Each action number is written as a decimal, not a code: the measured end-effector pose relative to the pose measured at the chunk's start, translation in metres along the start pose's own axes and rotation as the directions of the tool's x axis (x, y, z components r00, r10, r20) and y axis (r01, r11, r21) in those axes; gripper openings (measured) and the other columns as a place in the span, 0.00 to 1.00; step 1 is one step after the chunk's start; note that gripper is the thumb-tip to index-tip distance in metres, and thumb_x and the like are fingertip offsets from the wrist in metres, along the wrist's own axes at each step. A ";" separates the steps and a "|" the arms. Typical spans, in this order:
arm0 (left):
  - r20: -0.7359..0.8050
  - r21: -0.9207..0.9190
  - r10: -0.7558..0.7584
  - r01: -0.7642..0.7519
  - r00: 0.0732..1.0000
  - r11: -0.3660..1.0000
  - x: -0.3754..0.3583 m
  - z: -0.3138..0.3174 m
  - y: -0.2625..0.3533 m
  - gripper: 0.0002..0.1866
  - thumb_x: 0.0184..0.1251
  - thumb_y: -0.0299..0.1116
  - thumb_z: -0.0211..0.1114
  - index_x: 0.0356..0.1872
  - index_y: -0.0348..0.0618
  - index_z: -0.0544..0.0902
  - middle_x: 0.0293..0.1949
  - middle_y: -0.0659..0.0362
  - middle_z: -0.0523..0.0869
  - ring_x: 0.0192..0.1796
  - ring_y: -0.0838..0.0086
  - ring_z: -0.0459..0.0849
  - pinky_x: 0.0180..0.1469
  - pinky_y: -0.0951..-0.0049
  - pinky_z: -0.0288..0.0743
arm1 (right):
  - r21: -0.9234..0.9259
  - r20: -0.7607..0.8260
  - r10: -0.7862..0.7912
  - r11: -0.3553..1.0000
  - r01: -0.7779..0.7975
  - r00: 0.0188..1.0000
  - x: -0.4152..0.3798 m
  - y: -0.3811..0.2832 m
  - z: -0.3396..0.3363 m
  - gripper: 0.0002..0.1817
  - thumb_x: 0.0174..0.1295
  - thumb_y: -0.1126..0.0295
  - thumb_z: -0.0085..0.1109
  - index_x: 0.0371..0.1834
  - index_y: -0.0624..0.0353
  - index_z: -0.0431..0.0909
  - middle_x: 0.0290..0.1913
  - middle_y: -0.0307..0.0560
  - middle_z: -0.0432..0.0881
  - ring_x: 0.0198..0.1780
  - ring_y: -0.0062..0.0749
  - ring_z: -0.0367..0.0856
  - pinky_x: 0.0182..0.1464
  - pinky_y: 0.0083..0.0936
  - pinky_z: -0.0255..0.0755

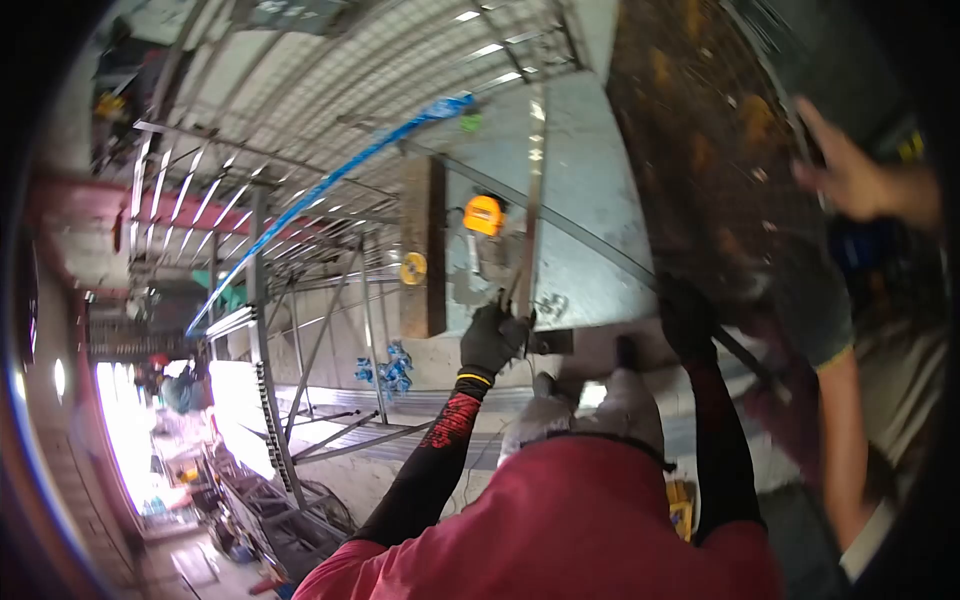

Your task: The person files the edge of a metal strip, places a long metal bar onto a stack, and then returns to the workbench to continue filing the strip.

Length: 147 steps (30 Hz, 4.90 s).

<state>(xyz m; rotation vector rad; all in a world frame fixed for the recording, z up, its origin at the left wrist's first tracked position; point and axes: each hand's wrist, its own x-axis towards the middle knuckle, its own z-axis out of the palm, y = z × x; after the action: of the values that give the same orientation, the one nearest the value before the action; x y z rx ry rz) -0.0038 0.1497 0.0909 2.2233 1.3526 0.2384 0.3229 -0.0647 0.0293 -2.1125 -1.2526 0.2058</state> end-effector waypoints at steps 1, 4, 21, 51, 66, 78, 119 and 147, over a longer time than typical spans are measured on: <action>-0.030 -0.016 0.036 -0.036 0.999 0.999 -0.003 0.008 0.000 0.33 0.60 0.58 0.81 0.54 0.42 0.83 0.42 0.52 0.87 0.45 0.51 0.89 0.47 0.53 0.84 | 0.004 -0.043 -0.058 0.998 0.058 0.997 -0.003 0.001 0.003 0.21 0.66 0.74 0.64 0.63 0.55 0.87 0.49 0.57 0.88 0.52 0.57 0.86 0.54 0.48 0.80; -0.042 -0.040 0.067 -0.069 0.997 0.997 -0.006 0.017 0.001 0.31 0.59 0.58 0.82 0.47 0.40 0.83 0.38 0.52 0.88 0.43 0.52 0.89 0.46 0.53 0.83 | 0.018 -0.109 -0.095 0.995 0.098 0.989 -0.005 0.000 0.006 0.23 0.65 0.74 0.64 0.64 0.54 0.86 0.48 0.56 0.88 0.51 0.58 0.86 0.53 0.48 0.81; -0.263 -0.077 0.090 -0.114 0.961 0.990 0.047 -0.028 -0.073 0.31 0.68 0.57 0.75 0.52 0.34 0.88 0.41 0.42 0.92 0.42 0.55 0.92 0.46 0.57 0.83 | -0.092 -0.127 0.087 0.991 -0.099 0.988 -0.037 -0.054 0.013 0.27 0.64 0.66 0.67 0.70 0.47 0.81 0.48 0.52 0.83 0.47 0.52 0.86 0.49 0.49 0.79; 0.156 0.261 -0.001 -0.040 0.988 0.965 0.133 -0.132 -0.193 0.52 0.62 0.74 0.69 0.53 0.19 0.85 0.47 0.29 0.91 0.53 0.37 0.90 0.57 0.47 0.81 | -0.175 -0.300 0.397 0.871 -0.459 0.867 -0.091 -0.155 0.066 0.24 0.54 0.57 0.79 0.56 0.42 0.89 0.32 0.42 0.89 0.37 0.44 0.91 0.43 0.48 0.79; 0.017 0.261 0.046 -0.049 0.999 0.964 0.098 -0.115 -0.198 0.51 0.51 0.77 0.73 0.41 0.21 0.89 0.40 0.31 0.92 0.50 0.40 0.93 0.52 0.45 0.82 | -0.054 -0.324 0.374 0.909 -0.412 0.869 -0.150 -0.213 0.107 0.10 0.59 0.58 0.73 0.42 0.44 0.89 0.31 0.46 0.87 0.35 0.47 0.90 0.40 0.48 0.81; 0.156 0.250 -0.109 0.067 0.982 0.966 0.070 -0.133 -0.143 0.39 0.65 0.69 0.67 0.43 0.33 0.92 0.39 0.40 0.94 0.44 0.46 0.94 0.45 0.43 0.81 | -0.058 -0.405 0.355 0.910 -0.412 0.842 -0.154 -0.206 0.112 0.13 0.57 0.58 0.74 0.45 0.41 0.90 0.31 0.45 0.87 0.35 0.48 0.89 0.41 0.49 0.80; -0.059 0.029 -0.335 0.337 0.940 0.941 0.048 -0.142 -0.102 0.42 0.53 0.66 0.74 0.58 0.39 0.85 0.49 0.40 0.93 0.55 0.44 0.92 0.57 0.50 0.84 | -0.414 -0.051 -0.105 0.907 0.074 0.993 0.046 -0.077 0.003 0.15 0.56 0.60 0.74 0.46 0.49 0.90 0.35 0.50 0.84 0.40 0.51 0.87 0.43 0.49 0.80; -0.144 0.086 -0.416 0.431 0.898 0.898 0.041 -0.116 -0.083 0.45 0.54 0.71 0.72 0.58 0.37 0.86 0.50 0.39 0.93 0.56 0.44 0.92 0.57 0.50 0.83 | 0.170 -0.016 -0.108 0.979 0.109 0.994 0.070 0.012 -0.017 0.34 0.68 0.51 0.74 0.70 0.61 0.80 0.63 0.62 0.86 0.66 0.58 0.84 0.69 0.47 0.77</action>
<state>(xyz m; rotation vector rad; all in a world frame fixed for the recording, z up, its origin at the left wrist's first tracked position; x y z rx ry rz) -0.0948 0.2547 0.1416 1.9605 1.9221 0.1406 0.3762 -0.0186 0.0484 -1.8922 -1.2948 0.2489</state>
